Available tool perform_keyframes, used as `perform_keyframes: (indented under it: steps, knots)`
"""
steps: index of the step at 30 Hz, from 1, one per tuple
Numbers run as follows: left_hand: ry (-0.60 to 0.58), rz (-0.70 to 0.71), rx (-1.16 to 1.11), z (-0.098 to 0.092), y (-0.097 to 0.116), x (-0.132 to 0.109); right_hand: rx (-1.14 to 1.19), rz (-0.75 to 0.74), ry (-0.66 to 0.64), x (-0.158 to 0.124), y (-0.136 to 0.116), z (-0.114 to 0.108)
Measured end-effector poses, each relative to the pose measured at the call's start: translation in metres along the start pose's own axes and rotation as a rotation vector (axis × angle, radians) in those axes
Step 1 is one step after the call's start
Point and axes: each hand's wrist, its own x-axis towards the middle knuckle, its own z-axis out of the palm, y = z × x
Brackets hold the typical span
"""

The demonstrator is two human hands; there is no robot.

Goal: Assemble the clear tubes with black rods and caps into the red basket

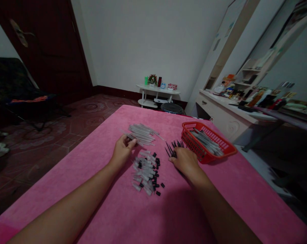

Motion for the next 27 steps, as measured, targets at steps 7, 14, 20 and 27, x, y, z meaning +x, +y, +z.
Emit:
perform_keyframes:
  steps: [7,14,20,27]
  knots:
    - [-0.067,-0.171,-0.244,0.009,0.01,-0.009,-0.012,-0.004,-0.024,-0.002,-0.008,0.002]
    - [-0.077,-0.253,-0.297,0.011,0.012,-0.011,0.114,0.003,0.049,0.001,-0.006,0.001]
    - [-0.044,-0.363,-0.371,0.01,0.011,-0.007,0.66,-0.22,0.071,0.0,-0.014,0.001]
    - [-0.004,-0.421,-0.46,0.008,0.013,-0.006,0.836,-0.333,0.0,-0.009,-0.027,-0.002]
